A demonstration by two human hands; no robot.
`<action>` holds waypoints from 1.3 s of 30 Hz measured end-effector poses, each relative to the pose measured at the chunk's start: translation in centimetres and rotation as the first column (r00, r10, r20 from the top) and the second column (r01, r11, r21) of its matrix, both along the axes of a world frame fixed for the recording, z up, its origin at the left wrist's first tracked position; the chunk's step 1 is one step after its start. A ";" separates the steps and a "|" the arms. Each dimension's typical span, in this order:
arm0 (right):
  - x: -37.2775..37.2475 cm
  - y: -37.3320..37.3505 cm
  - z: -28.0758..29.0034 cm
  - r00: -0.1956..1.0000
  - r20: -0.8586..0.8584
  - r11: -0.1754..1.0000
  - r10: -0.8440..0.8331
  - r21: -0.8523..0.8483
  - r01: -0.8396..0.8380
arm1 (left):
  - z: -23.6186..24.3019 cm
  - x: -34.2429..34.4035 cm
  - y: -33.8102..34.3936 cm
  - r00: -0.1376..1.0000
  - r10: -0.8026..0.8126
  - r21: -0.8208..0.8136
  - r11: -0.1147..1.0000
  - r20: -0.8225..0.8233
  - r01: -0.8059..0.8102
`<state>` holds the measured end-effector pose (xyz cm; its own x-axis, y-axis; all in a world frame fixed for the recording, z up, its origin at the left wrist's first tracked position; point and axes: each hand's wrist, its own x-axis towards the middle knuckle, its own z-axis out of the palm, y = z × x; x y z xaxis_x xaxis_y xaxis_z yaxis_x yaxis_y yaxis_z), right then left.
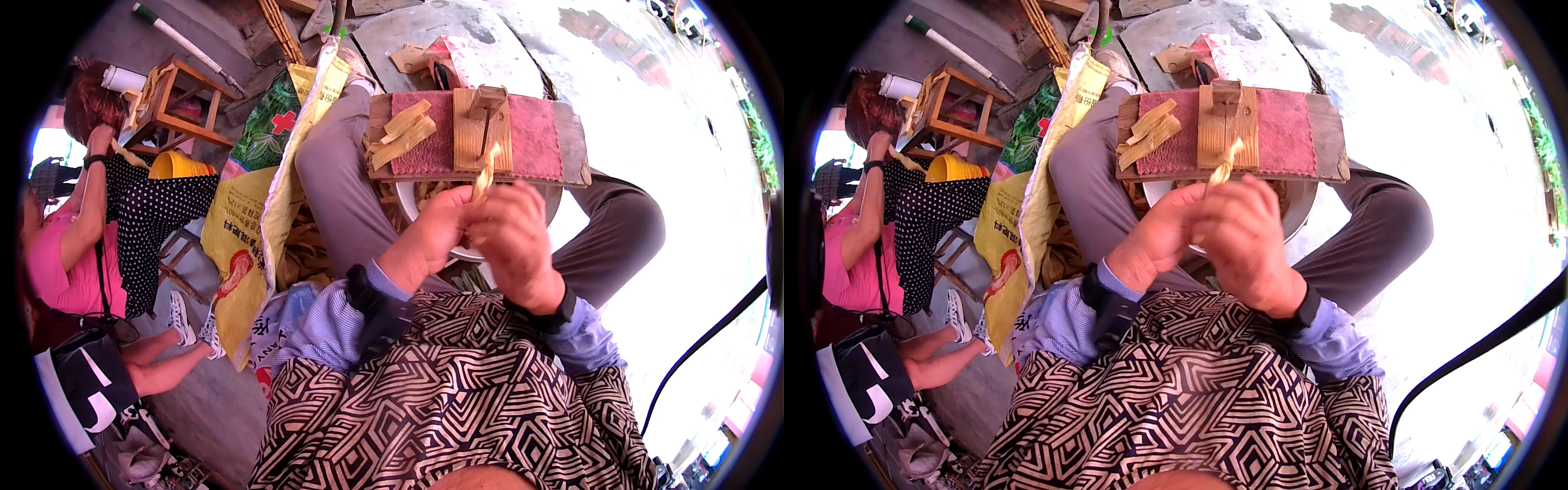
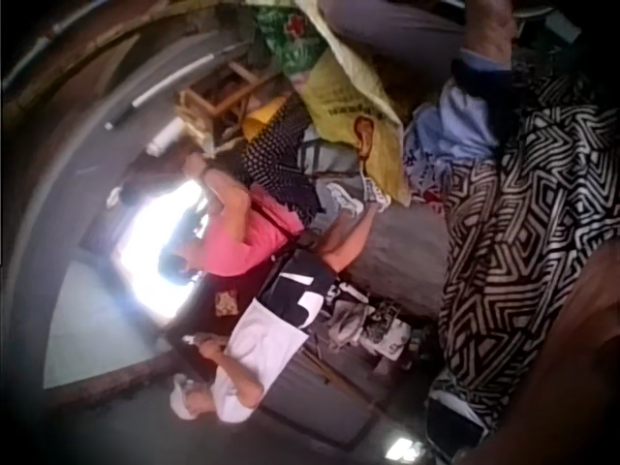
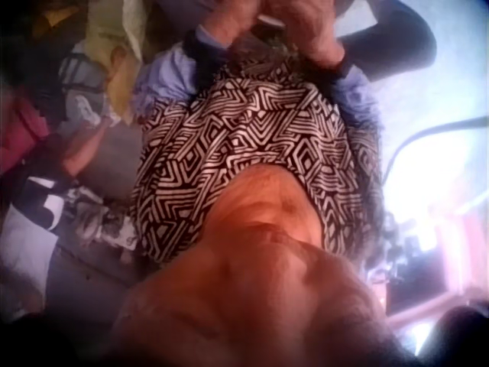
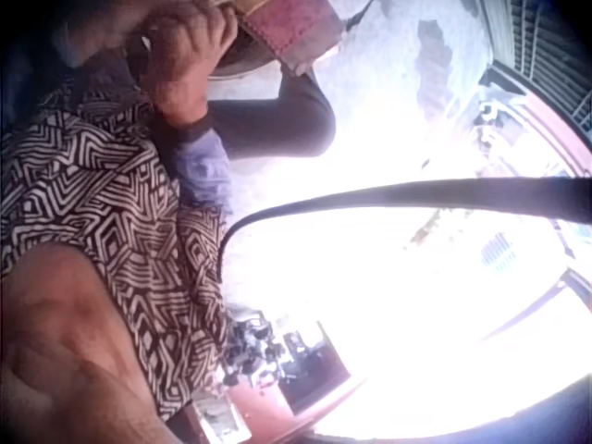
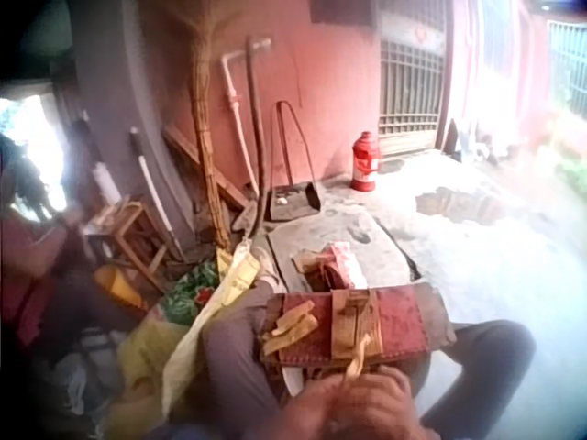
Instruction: The person processes wood strips by using a manual shaving block to smooth them and then gathers the finished strips from a bag.
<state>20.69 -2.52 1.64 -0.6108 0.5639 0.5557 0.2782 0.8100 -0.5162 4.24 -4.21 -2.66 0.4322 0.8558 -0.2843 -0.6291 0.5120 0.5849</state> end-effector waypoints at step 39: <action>0.2 0.0 -2.8 0.856 -0.162 0.144 -0.491 -0.984 -0.104 | 1.3 0.8 -0.2 0.750 0.312 0.416 0.908 -0.583 -0.054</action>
